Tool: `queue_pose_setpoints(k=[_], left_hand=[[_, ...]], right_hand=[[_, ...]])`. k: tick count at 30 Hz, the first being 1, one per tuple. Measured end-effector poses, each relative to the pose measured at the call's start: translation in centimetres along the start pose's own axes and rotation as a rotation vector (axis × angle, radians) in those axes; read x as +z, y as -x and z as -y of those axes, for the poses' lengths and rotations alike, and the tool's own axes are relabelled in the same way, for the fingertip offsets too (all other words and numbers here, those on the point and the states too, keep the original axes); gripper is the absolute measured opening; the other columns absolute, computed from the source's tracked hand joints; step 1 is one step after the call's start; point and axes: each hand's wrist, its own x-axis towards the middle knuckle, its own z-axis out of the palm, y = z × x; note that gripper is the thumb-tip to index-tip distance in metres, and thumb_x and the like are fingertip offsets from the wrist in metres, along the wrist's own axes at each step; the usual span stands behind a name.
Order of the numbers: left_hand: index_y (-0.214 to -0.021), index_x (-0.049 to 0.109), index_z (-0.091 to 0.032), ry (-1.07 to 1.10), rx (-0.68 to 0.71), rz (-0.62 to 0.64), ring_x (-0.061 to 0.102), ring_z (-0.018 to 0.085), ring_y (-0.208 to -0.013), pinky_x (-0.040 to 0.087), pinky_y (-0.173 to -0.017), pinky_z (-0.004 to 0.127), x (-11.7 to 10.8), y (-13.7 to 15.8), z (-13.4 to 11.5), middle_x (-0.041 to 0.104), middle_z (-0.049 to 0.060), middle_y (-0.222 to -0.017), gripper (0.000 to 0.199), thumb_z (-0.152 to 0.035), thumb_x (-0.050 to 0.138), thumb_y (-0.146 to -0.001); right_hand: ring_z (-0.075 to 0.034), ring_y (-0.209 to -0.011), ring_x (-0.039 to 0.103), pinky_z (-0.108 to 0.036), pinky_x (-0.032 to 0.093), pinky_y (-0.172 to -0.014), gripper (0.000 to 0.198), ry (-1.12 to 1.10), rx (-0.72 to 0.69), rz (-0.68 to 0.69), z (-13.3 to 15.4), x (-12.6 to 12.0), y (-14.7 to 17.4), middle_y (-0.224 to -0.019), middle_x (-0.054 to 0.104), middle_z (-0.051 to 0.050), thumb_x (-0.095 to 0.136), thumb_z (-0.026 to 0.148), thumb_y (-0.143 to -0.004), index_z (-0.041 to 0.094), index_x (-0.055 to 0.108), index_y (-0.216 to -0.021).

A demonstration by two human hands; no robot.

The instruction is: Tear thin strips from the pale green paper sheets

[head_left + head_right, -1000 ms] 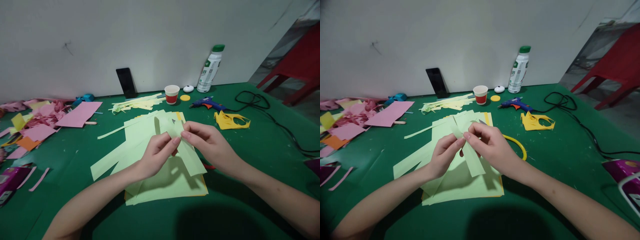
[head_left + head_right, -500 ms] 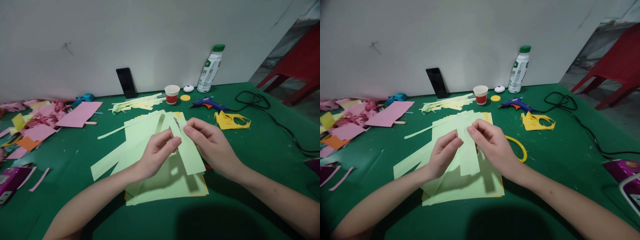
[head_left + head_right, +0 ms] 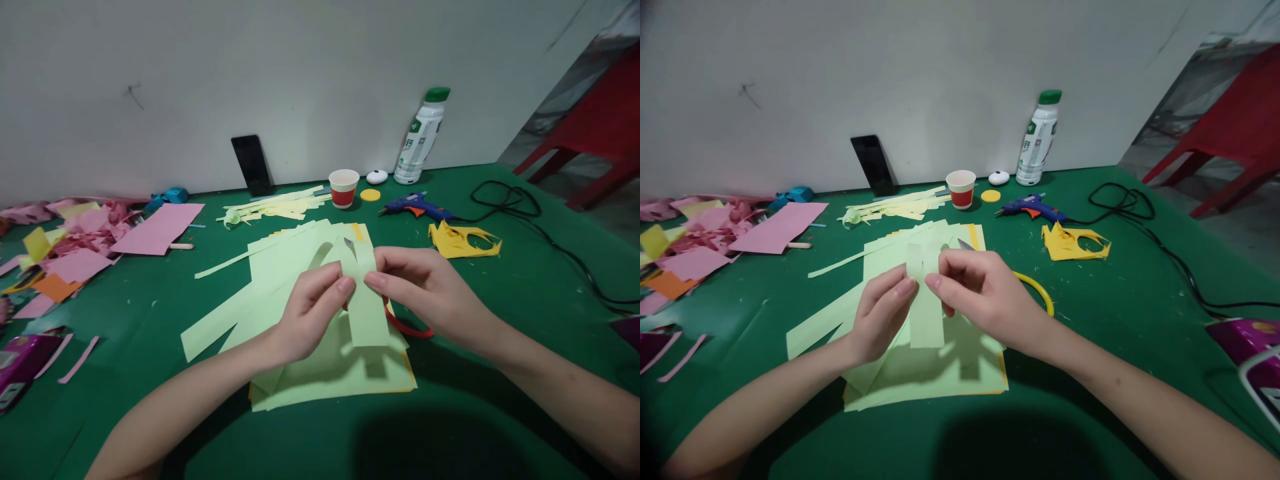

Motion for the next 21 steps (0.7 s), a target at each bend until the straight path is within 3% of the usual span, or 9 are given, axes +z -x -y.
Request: queue_pose_setpoints(k=[7, 12, 18, 21], left_hand=[[-0.058, 0.037, -0.019, -0.024, -0.038, -0.096, 0.032, 0.01, -0.047, 0.029, -0.046, 0.025, 0.49, 0.15, -0.3, 0.033, -0.003, -0.052, 0.036, -0.039, 0.039, -0.088], [-0.058, 0.032, -0.019, -0.084, -0.013, -0.157, 0.031, 0.009, -0.047, 0.027, -0.045, 0.025, 0.55, -0.12, -0.64, 0.033, -0.004, -0.052, 0.037, -0.038, 0.038, -0.088], [-0.058, 0.034, -0.018, -0.094, 0.02, -0.027, 0.033, 0.009, -0.048, 0.028, -0.046, 0.025, 0.18, -0.19, -0.49, 0.036, -0.004, -0.052, 0.036, -0.036, 0.037, -0.089], [-0.057, 0.031, -0.019, -0.131, 0.049, -0.036, 0.03, 0.009, -0.047, 0.026, -0.045, 0.025, 0.31, -0.13, -0.55, 0.033, -0.004, -0.052, 0.037, -0.037, 0.035, -0.089]], right_hand=[[-0.007, -0.051, 0.045, -0.019, 0.037, -0.049, 0.025, -0.027, 0.024, -0.117, -0.66, 0.92, 0.26, -0.054, 0.045, 0.005, 0.046, 0.024, -0.083, 0.018, 0.042, -0.06], [-0.006, -0.049, 0.039, -0.02, 0.031, -0.045, 0.026, 0.001, 0.027, -0.096, -0.45, 0.9, 0.14, -0.053, 0.041, 0.006, 0.046, 0.023, -0.083, 0.019, 0.039, -0.058], [-0.006, -0.047, 0.034, -0.022, 0.027, -0.042, 0.031, 0.042, 0.027, -0.103, -0.22, 0.48, 0.12, -0.051, 0.035, 0.006, 0.05, 0.024, -0.082, 0.019, 0.036, -0.054], [-0.007, -0.048, 0.036, -0.022, 0.028, -0.043, 0.033, 0.052, 0.015, -0.092, -0.44, 0.61, 0.26, -0.049, 0.035, 0.005, 0.047, 0.026, -0.083, 0.019, 0.034, -0.053]])
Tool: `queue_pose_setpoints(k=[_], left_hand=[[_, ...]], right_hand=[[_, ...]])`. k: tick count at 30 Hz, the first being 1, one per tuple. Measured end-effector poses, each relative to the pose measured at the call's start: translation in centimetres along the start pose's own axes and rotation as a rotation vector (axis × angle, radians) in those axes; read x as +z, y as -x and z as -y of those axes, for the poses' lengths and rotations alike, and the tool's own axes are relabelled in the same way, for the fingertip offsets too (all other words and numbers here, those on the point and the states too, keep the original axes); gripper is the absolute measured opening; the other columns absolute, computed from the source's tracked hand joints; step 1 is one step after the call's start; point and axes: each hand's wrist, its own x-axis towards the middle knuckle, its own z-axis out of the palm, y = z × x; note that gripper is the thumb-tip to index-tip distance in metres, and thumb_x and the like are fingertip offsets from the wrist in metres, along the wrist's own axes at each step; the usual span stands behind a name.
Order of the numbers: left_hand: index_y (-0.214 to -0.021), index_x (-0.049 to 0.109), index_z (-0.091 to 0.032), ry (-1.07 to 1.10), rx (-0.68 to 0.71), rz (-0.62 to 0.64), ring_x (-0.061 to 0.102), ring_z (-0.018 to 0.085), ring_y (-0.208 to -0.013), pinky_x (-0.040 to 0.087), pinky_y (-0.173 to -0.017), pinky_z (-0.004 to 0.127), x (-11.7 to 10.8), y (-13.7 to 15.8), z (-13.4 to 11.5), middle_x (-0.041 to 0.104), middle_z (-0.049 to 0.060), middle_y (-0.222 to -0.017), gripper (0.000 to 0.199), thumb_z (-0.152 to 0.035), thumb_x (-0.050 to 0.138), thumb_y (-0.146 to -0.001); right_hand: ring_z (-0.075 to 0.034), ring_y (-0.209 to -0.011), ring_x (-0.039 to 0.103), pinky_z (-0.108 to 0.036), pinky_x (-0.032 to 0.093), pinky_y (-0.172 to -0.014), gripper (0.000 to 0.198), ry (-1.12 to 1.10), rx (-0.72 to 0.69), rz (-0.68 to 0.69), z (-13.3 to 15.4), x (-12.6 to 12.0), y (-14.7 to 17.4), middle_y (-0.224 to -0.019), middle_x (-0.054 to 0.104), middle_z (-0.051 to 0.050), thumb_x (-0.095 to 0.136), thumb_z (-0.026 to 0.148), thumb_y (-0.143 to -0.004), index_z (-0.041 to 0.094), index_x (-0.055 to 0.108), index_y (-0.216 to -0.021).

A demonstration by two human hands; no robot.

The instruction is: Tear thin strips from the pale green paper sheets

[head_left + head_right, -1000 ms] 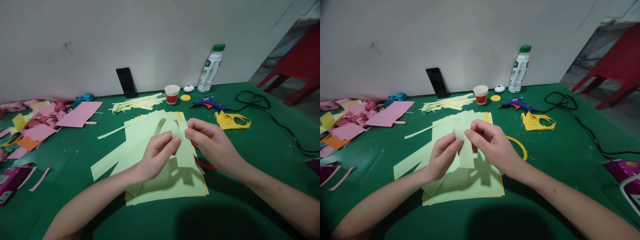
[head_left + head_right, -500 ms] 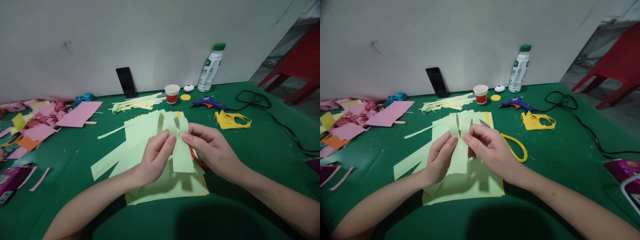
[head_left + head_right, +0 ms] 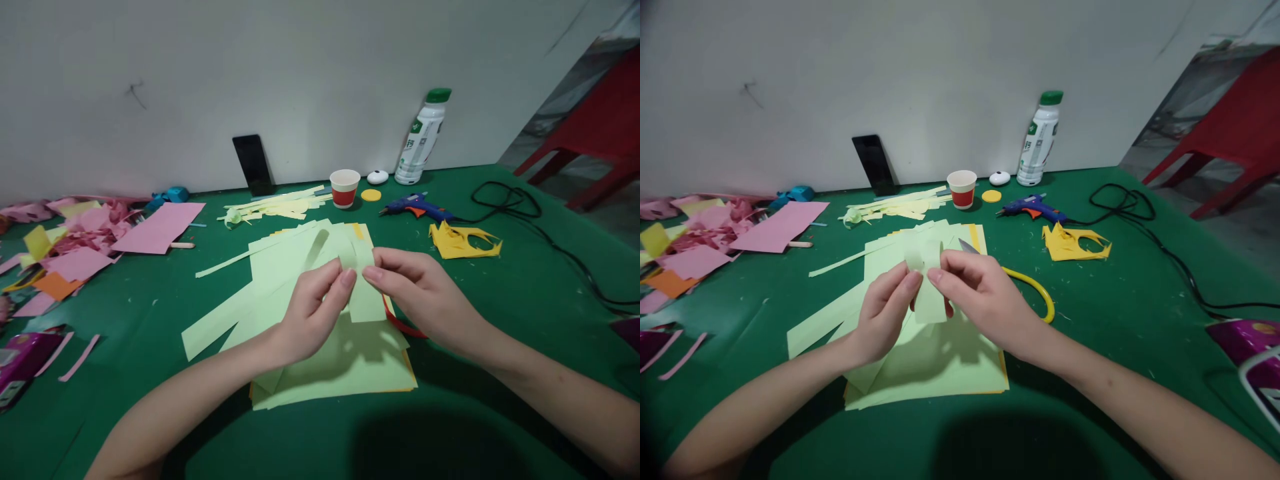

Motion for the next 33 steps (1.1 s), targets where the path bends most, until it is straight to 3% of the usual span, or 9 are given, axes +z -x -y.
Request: queue_pose_setpoints(k=[5, 9, 16, 19, 24, 27, 33], left_hand=[[-0.06, 0.028, -0.02, -0.025, -0.034, -0.086, 0.025, 0.01, -0.047, 0.023, -0.044, 0.026, 0.4, 0.1, 0.0, 0.027, -0.004, -0.053, 0.036, -0.038, 0.035, -0.09], [-0.058, 0.03, -0.019, -0.021, -0.039, -0.123, 0.026, 0.009, -0.047, 0.023, -0.043, 0.025, 0.2, -0.1, 0.2, 0.029, -0.004, -0.052, 0.037, -0.038, 0.037, -0.089], [-0.058, 0.033, -0.018, -0.001, 0.042, 0.033, 0.033, 0.01, -0.05, 0.029, -0.048, 0.025, -0.3, -0.2, 0.2, 0.034, -0.003, -0.054, 0.035, -0.033, 0.035, -0.09], [-0.058, 0.031, -0.019, -0.041, 0.062, -0.003, 0.029, 0.009, -0.048, 0.026, -0.046, 0.025, 0.0, 0.0, 0.1, 0.031, -0.004, -0.052, 0.035, -0.031, 0.034, -0.09], [-0.059, 0.03, -0.019, -0.042, -0.037, -0.073, 0.03, 0.01, -0.048, 0.026, -0.046, 0.026, 0.4, 0.3, 0.3, 0.028, -0.004, -0.053, 0.036, -0.037, 0.034, -0.09], [-0.059, 0.032, -0.019, -0.026, -0.05, -0.106, 0.033, 0.01, -0.049, 0.028, -0.046, 0.025, 0.3, 0.2, 0.5, 0.032, -0.004, -0.054, 0.037, -0.039, 0.036, -0.089], [-0.058, 0.036, -0.018, 0.042, 0.0, -0.051, 0.043, 0.008, -0.048, 0.031, -0.044, 0.023, 0.1, 0.0, 0.6, 0.04, -0.004, -0.053, 0.035, -0.035, 0.039, -0.089]], right_hand=[[-0.007, -0.05, 0.041, -0.021, 0.034, -0.046, 0.028, -0.004, 0.013, -0.069, -0.3, 0.5, 0.2, -0.053, 0.041, 0.005, 0.044, 0.028, -0.085, 0.019, 0.039, -0.059], [-0.006, -0.051, 0.043, -0.019, 0.037, -0.048, 0.024, -0.079, 0.029, -0.015, -0.1, 0.5, 0.1, -0.057, 0.039, 0.005, 0.048, 0.024, -0.082, 0.019, 0.04, -0.061], [-0.007, -0.053, 0.045, -0.02, 0.04, -0.051, 0.025, -0.135, 0.09, 0.013, -0.2, 0.2, -0.1, -0.059, 0.043, 0.004, 0.052, 0.027, -0.08, 0.018, 0.041, -0.06], [-0.007, -0.053, 0.044, -0.02, 0.039, -0.05, 0.03, -0.102, 0.08, 0.023, -0.3, 0.4, 0.0, -0.058, 0.043, 0.004, 0.049, 0.03, -0.082, 0.018, 0.039, -0.057], [-0.006, -0.049, 0.044, -0.018, 0.036, -0.045, 0.03, -0.078, 0.023, -0.073, -0.4, 1.2, 0.2, -0.053, 0.038, 0.006, 0.041, 0.029, -0.086, 0.019, 0.034, -0.059], [-0.007, -0.052, 0.046, -0.019, 0.038, -0.048, 0.029, -0.061, 0.02, -0.032, -0.3, 1.1, 0.2, -0.054, 0.04, 0.005, 0.042, 0.027, -0.085, 0.019, 0.035, -0.058], [-0.007, -0.052, 0.046, -0.018, 0.04, -0.049, 0.028, -0.077, 0.039, -0.005, -0.3, 0.8, 0.2, -0.055, 0.042, 0.005, 0.045, 0.025, -0.083, 0.019, 0.034, -0.058]])
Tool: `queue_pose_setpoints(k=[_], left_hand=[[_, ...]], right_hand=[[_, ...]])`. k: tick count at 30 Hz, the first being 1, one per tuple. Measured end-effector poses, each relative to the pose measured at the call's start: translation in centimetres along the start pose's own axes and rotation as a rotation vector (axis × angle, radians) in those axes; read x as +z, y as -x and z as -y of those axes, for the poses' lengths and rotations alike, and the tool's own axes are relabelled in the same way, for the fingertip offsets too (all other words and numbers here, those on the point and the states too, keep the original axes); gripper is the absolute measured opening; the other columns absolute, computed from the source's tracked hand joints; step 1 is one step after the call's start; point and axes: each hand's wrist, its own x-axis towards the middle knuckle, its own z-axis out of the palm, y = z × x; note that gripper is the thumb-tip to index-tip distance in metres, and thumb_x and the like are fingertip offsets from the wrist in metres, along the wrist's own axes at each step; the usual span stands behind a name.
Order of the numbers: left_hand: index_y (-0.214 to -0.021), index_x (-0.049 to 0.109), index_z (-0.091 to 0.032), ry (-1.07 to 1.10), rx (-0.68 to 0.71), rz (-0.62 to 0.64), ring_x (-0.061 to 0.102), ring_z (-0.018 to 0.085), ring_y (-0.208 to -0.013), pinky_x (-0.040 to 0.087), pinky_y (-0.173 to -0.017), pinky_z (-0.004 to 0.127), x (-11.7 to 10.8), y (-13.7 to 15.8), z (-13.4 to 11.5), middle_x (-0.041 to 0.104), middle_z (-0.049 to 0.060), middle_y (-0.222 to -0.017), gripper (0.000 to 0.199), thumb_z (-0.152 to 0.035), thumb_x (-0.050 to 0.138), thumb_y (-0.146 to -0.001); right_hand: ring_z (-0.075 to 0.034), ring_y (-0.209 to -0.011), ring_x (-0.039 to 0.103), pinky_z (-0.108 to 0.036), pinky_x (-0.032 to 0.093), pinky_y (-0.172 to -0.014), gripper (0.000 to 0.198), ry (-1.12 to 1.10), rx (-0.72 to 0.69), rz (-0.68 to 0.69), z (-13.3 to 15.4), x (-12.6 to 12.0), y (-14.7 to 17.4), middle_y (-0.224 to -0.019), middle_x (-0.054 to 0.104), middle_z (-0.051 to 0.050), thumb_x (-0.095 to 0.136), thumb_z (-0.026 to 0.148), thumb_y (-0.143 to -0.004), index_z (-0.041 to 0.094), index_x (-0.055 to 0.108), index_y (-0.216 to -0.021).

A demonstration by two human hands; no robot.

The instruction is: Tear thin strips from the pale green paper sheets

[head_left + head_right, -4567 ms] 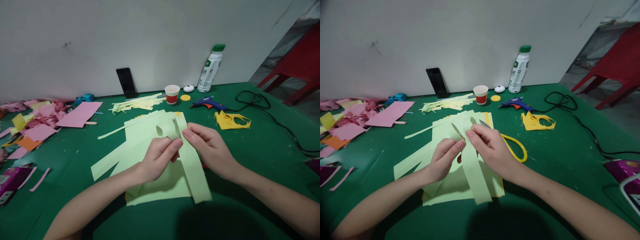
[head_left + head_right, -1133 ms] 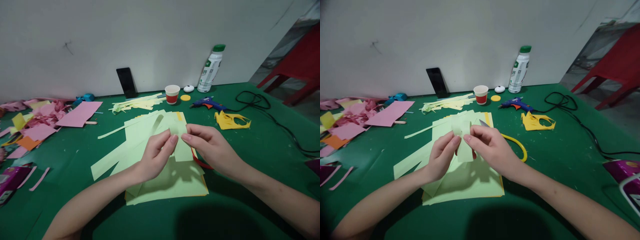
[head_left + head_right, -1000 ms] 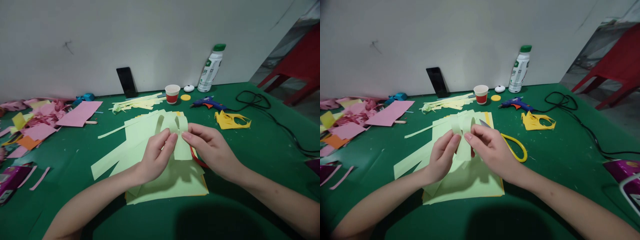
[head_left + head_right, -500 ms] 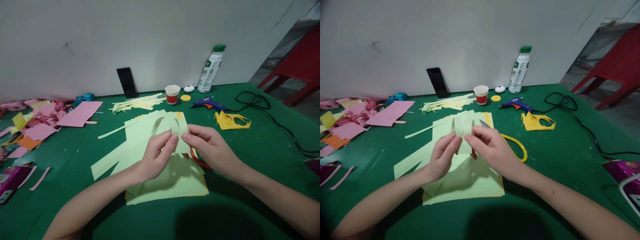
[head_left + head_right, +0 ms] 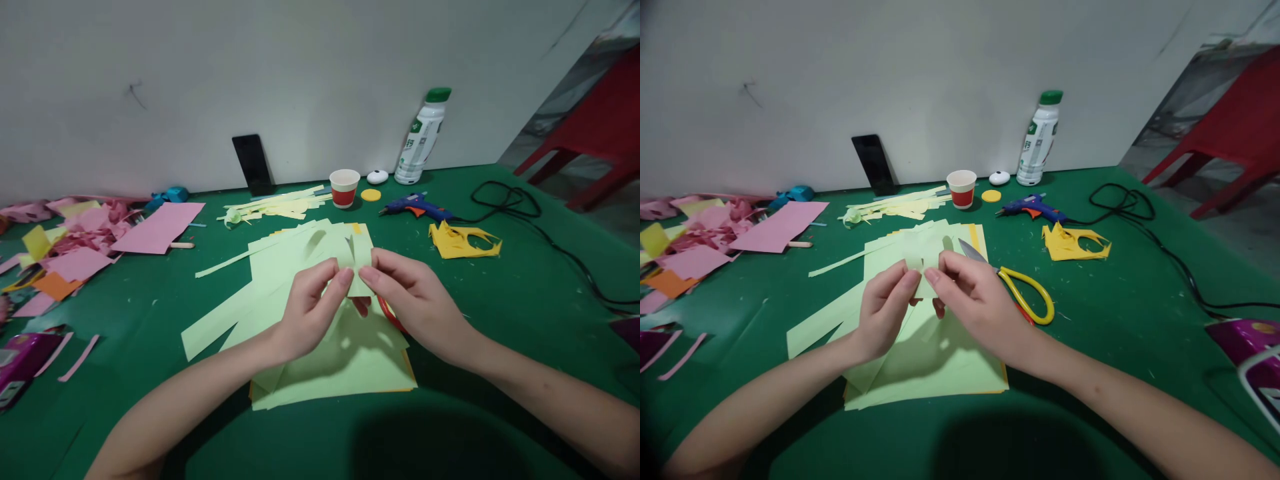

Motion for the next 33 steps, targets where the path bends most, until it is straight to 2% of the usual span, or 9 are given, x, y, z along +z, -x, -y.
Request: queue_pose_setpoints(k=[3, 9, 14, 17, 20, 24, 29, 33], left_hand=[[-0.061, 0.033, -0.018, 0.028, -0.001, -0.007, 0.044, 0.007, -0.046, 0.033, -0.043, 0.021, 0.2, 0.1, 0.0, 0.039, -0.005, -0.053, 0.034, -0.036, 0.037, -0.089], [-0.064, 0.032, -0.019, 0.14, -0.115, -0.023, 0.046, 0.006, -0.045, 0.039, -0.043, 0.02, 0.6, 0.2, 0.4, 0.042, -0.004, -0.056, 0.032, -0.038, 0.037, -0.089], [-0.065, 0.031, -0.019, 0.194, -0.153, -0.021, 0.051, 0.007, -0.048, 0.041, -0.042, 0.02, 0.6, 0.1, 0.7, 0.041, -0.004, -0.058, 0.032, -0.04, 0.038, -0.088], [-0.064, 0.033, -0.019, 0.148, -0.128, -0.049, 0.047, 0.007, -0.047, 0.038, -0.042, 0.021, 0.5, 0.0, 0.6, 0.039, -0.004, -0.058, 0.032, -0.04, 0.037, -0.089], [-0.061, 0.034, -0.018, 0.055, -0.12, -0.074, 0.042, 0.007, -0.048, 0.035, -0.045, 0.021, 0.4, -0.2, 0.3, 0.035, -0.005, -0.055, 0.034, -0.038, 0.039, -0.088], [-0.06, 0.037, -0.017, 0.104, -0.139, 0.019, 0.044, 0.009, -0.055, 0.037, -0.051, 0.023, 0.2, -0.2, 0.2, 0.04, -0.003, -0.056, 0.034, -0.037, 0.04, -0.088], [-0.067, 0.044, -0.018, 0.262, -0.144, 0.066, 0.044, 0.012, -0.063, 0.039, -0.057, 0.027, 0.1, 0.0, 0.3, 0.046, 0.001, -0.067, 0.032, -0.039, 0.035, -0.089], [-0.065, 0.038, -0.018, 0.095, -0.189, 0.141, 0.038, 0.012, -0.059, 0.033, -0.054, 0.027, -0.2, 0.0, -0.1, 0.039, -0.001, -0.063, 0.032, -0.042, 0.041, -0.086]], right_hand=[[-0.006, -0.051, 0.046, -0.018, 0.04, -0.047, 0.028, -0.019, -0.019, -0.033, -0.3, 0.4, 0.0, -0.056, 0.041, 0.005, 0.042, 0.026, -0.085, 0.02, 0.033, -0.059], [-0.007, -0.053, 0.051, -0.021, 0.044, -0.051, 0.026, -0.07, -0.016, -0.115, -0.7, 1.3, 0.1, -0.058, 0.043, 0.005, 0.04, 0.029, -0.086, 0.02, 0.033, -0.063], [-0.007, -0.051, 0.051, -0.021, 0.044, -0.051, 0.026, -0.194, 0.009, -0.113, -1.2, 1.4, 0.1, -0.06, 0.039, 0.005, 0.042, 0.031, -0.086, 0.021, 0.033, -0.064], [-0.007, -0.052, 0.049, -0.022, 0.044, -0.051, 0.023, -0.308, -0.008, -0.122, -1.4, 1.3, 0.0, -0.063, 0.041, 0.005, 0.042, 0.032, -0.087, 0.02, 0.04, -0.068], [-0.006, -0.054, 0.046, -0.021, 0.041, -0.052, 0.021, -0.281, -0.048, -0.144, -1.2, 1.1, 0.0, -0.063, 0.043, 0.005, 0.042, 0.029, -0.087, 0.02, 0.044, -0.068], [-0.006, -0.056, 0.042, -0.018, 0.041, -0.052, 0.019, -0.162, -0.053, -0.156, -0.9, 0.9, -0.1, -0.063, 0.04, 0.005, 0.052, 0.023, -0.082, 0.019, 0.043, -0.065], [-0.006, -0.06, 0.043, -0.02, 0.047, -0.055, 0.023, -0.302, -0.007, -0.177, -1.3, 1.1, -0.3, -0.072, 0.037, 0.005, 0.06, 0.022, -0.075, 0.022, 0.037, -0.072], [-0.007, -0.069, 0.045, -0.018, 0.046, -0.058, 0.029, -0.331, -0.034, -0.215, -1.4, 1.1, -0.5, -0.082, 0.042, 0.005, 0.063, 0.016, -0.071, 0.024, 0.036, -0.079]])
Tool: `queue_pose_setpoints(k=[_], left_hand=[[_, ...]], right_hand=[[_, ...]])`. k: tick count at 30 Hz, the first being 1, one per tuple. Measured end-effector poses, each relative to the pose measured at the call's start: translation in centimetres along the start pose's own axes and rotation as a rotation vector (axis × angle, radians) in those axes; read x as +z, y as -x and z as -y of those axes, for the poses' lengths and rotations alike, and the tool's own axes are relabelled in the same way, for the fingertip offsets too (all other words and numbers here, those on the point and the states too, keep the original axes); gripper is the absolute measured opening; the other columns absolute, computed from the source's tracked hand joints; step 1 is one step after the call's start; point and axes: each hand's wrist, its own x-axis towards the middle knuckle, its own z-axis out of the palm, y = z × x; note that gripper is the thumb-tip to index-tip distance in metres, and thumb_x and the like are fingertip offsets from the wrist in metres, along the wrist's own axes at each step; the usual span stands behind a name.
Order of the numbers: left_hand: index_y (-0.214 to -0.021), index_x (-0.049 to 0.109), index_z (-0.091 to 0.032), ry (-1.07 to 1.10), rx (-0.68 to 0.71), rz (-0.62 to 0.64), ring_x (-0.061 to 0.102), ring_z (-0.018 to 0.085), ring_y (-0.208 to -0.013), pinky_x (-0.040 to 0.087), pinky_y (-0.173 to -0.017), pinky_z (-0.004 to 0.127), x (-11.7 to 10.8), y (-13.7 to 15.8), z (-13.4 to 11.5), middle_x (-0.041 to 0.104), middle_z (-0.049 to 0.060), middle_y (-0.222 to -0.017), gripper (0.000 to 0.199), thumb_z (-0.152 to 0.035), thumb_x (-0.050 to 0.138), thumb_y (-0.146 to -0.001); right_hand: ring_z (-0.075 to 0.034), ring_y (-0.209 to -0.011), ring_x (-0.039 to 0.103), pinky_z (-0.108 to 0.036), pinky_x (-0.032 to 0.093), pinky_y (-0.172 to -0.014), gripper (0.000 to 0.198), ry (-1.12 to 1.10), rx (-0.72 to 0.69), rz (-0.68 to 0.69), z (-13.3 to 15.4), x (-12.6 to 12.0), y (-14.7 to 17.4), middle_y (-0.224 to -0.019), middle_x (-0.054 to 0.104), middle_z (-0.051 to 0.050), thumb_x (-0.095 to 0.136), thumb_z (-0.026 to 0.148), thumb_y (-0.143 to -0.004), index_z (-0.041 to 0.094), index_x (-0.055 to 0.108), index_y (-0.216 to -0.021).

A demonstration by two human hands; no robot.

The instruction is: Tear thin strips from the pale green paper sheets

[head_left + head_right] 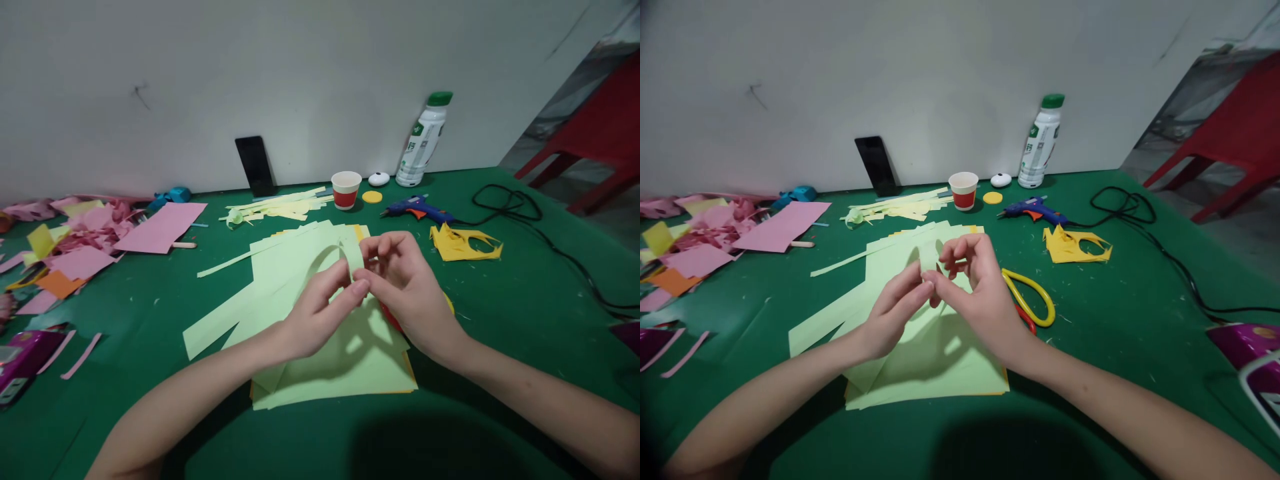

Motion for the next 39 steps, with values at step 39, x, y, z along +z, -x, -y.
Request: queue_pose_setpoints(k=[39], left_hand=[[-0.081, 0.06, -0.014, -1.168, -0.891, -0.22, 0.058, 0.032, -0.083, 0.043, -0.068, 0.035, -24.5, 6.7, 1.8, 0.064, 0.014, -0.087, 0.036, -0.045, 0.055, -0.062]], right_hand=[[-0.018, -0.093, 0.056, -0.038, 0.048, -0.077, 0.03, 0.522, 0.377, 0.102, -8.3, 2.0, -13.9, -0.111, 0.054, -0.008, 0.049, 0.03, -0.085, 0.015, 0.051, -0.112]])
